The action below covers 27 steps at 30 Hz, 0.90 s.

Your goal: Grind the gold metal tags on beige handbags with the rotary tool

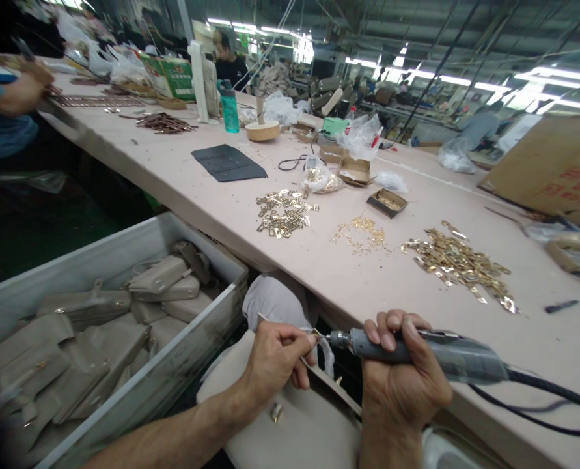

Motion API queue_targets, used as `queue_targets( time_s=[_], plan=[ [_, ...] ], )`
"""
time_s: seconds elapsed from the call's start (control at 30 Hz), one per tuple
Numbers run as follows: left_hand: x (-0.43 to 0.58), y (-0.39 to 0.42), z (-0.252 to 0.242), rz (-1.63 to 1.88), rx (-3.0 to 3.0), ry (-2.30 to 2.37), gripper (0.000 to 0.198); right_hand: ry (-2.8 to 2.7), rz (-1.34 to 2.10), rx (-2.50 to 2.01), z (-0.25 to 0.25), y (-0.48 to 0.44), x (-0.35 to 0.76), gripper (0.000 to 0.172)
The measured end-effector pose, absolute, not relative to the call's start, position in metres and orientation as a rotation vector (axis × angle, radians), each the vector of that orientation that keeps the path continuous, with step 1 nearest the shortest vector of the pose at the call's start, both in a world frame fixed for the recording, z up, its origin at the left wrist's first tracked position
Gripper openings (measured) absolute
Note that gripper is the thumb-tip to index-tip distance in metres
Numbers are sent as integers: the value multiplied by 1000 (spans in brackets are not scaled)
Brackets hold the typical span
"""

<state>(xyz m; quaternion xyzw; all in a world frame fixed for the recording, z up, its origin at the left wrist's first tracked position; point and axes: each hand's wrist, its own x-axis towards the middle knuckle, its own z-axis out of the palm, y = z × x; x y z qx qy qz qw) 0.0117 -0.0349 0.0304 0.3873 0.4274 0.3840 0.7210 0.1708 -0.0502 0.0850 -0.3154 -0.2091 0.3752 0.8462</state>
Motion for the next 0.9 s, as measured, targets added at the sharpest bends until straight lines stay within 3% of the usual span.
queue_targets(
  time_s=[0.9],
  plan=[
    [12, -36, 29, 833, 900, 973, 33, -628, 660, -757, 93, -54, 161, 9]
  ],
)
